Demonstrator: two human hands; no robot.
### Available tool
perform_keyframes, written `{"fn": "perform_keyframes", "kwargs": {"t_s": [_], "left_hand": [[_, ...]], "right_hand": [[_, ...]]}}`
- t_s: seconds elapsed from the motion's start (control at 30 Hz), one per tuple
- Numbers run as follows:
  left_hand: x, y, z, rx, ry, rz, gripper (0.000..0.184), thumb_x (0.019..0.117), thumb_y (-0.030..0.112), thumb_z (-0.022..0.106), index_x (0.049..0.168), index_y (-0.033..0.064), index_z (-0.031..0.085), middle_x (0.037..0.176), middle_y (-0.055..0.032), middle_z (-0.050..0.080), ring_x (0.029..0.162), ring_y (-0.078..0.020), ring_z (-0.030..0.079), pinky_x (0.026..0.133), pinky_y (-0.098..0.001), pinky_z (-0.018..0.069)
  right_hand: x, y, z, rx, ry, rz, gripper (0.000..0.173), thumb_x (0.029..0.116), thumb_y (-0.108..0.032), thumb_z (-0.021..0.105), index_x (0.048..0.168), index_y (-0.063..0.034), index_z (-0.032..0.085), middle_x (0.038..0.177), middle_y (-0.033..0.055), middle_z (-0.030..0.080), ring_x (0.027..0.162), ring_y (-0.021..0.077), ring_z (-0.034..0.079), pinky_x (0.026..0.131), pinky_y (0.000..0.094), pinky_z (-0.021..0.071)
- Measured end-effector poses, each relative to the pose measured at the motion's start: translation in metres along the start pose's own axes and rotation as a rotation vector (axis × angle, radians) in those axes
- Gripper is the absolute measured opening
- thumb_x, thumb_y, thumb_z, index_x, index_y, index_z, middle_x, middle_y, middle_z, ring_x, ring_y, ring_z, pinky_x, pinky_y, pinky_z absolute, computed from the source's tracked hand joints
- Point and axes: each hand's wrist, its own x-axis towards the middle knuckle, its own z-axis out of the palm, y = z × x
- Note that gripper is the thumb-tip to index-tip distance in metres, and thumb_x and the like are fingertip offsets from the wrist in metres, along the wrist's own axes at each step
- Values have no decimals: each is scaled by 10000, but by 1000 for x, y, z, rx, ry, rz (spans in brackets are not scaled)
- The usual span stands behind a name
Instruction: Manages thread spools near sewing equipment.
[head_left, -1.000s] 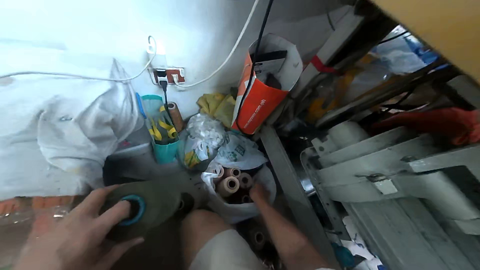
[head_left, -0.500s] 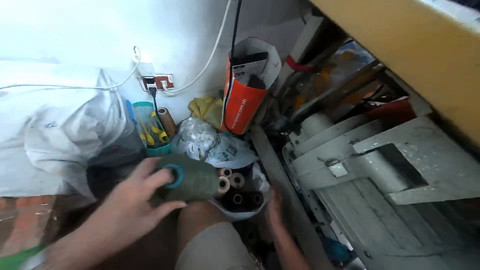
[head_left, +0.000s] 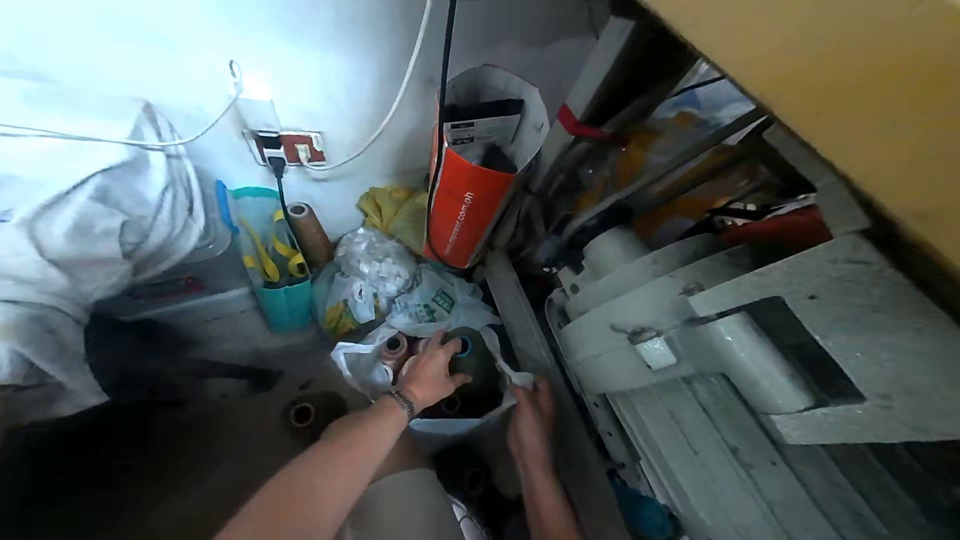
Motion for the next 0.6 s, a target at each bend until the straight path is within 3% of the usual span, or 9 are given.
{"fn": "perform_keyframes", "kwargs": {"t_s": [0.13,0.3,0.53,0.6], "left_hand": [[13,0,13,-108,66,-54,524,860,308,835,1264,42,633,1401,-224,513,1210,-357,596,1012,-506,521],[29,-6,40,-181,99,-168,575,861,292,836,1329,46,611,1421,-263,508,1234,-403,585,1023,-542,511],[40,6,66,59,-120,68,460,929,225,737,1358,104,626,1560,-267,359,1388,-439,440,1105,-535,453],[42,12,72,148,-182,147,389,942,204,702,1310,83,663,1520,-264,406,1370,-443,444,1088,-531,465]], "right_hand": [[-5,2,0,93,15,-31,119,918,85,497,971,10,573,782,30,620,698,90,620,696,246,553],[-10,-8,6,204,-38,-30,100,932,78,479,962,-1,533,701,26,603,586,107,606,606,252,560],[-22,-14,5,270,-124,-45,129,912,78,480,962,-29,530,685,13,597,576,71,588,576,214,529],[-25,-20,1,261,-113,-41,143,906,81,480,965,-37,535,691,-5,595,565,45,571,555,188,508]]}}
